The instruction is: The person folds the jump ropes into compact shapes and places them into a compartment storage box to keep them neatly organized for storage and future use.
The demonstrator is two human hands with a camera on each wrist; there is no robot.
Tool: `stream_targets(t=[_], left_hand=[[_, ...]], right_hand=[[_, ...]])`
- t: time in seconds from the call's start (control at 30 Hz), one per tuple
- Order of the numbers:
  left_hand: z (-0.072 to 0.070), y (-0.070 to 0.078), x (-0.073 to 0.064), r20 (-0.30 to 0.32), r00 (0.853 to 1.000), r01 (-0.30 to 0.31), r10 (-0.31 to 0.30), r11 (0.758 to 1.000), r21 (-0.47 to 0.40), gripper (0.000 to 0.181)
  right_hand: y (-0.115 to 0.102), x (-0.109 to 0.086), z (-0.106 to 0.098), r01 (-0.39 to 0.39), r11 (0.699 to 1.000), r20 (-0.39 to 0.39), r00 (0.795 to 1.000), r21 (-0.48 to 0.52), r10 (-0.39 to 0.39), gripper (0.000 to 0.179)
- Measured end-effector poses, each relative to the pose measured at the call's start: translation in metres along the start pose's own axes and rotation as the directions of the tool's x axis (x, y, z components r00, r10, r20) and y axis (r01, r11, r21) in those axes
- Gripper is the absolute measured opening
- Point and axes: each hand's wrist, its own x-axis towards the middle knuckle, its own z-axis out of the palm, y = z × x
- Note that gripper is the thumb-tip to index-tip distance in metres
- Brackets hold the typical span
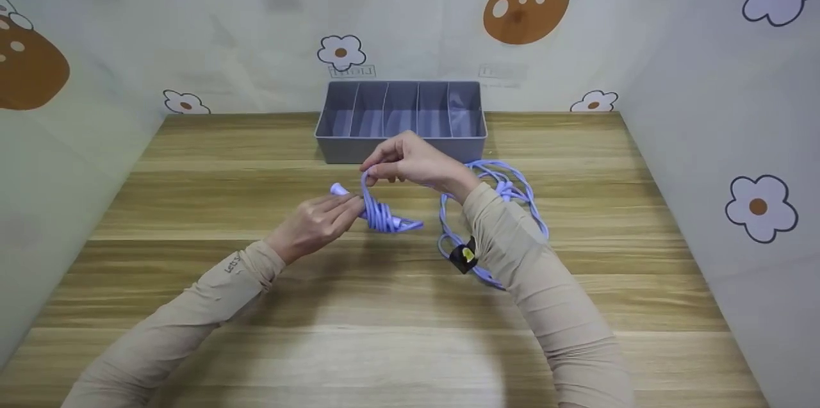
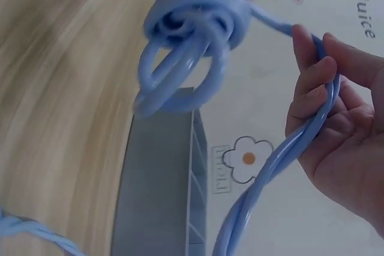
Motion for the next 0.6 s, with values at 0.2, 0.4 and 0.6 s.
stream_targets(t=[0.2,0.4,0.6], left_hand=[[0.001,0.002,0.000,-0.166,0.986,0.009,-0.010,1.000,-0.006,0.023],[0.002,0.002,0.000,-0.249,0.967,0.040,-0.053,0.998,-0.057,0.022],[0.003,0.001,0.004,-0.317,0.938,0.084,-0.142,0.978,-0.190,0.018]], right_hand=[[0.016,0.004,-0.001,-0.017,0.985,0.007,1.000,0.172,0.016,0.016],[0.032,0.005,0.004,-0.046,0.933,-0.008,0.999,0.356,0.052,0.014],[0.050,0.010,0.017,-0.014,0.856,-0.085,0.994,0.517,0.068,0.009]])
